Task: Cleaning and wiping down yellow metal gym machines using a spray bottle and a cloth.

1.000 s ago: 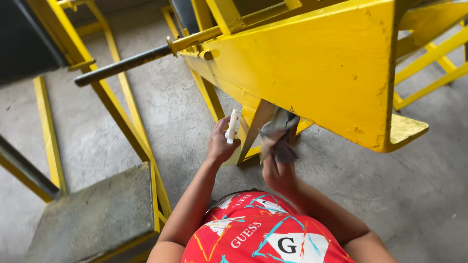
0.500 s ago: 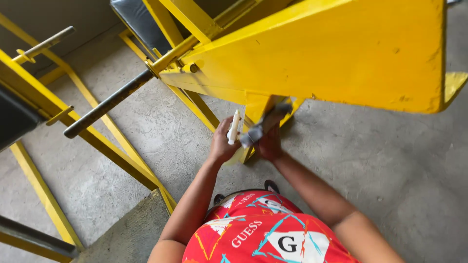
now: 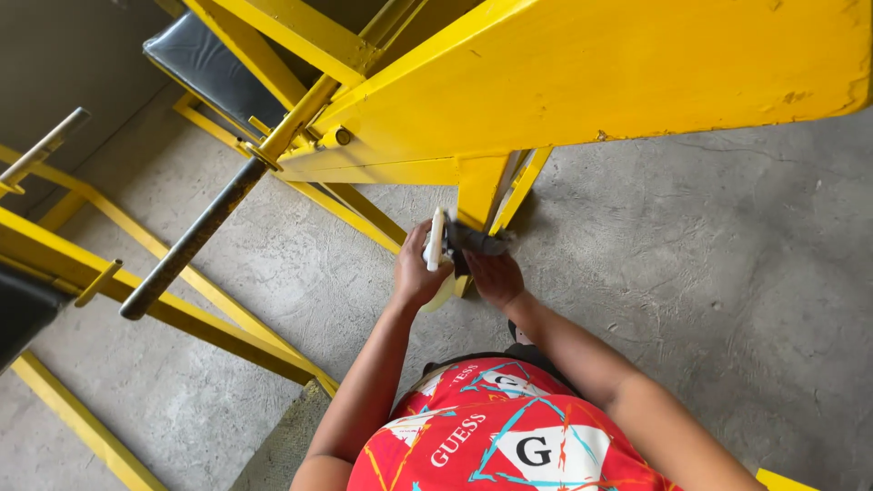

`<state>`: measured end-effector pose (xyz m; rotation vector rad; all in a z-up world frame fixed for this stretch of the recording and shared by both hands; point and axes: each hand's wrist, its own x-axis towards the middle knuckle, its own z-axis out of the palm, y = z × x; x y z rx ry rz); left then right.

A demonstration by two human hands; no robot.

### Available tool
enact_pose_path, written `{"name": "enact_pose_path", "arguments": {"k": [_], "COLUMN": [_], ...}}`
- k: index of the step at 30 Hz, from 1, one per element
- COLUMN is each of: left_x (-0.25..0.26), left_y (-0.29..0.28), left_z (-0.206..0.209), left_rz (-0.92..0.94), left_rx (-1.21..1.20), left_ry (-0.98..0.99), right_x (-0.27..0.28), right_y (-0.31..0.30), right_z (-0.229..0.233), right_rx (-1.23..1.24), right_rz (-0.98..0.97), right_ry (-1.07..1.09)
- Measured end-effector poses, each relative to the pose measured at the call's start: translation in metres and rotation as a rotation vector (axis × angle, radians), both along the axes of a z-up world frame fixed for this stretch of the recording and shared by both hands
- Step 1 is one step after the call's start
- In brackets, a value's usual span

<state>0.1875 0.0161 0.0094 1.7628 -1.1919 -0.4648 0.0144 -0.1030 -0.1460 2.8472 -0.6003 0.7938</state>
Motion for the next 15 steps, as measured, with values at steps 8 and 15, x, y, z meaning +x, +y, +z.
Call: {"name": "enact_pose_path", "arguments": {"k": [8, 15], "left_x": [0.006, 0.011], "left_y": [0.002, 0.001], "left_z": [0.005, 0.01], "left_rz": [-0.012, 0.034], "left_rx": [0.03, 0.099], "left_ry": [0.044, 0.192], "right_x": [0.017, 0.05], "right_y": [-0.009, -0.003], "right_z": [0.045, 0.155], "right_rx": [-0.062, -0.347], "right_rz": [-0.059, -0.203], "right_ry": [-0.01, -0.303]}}
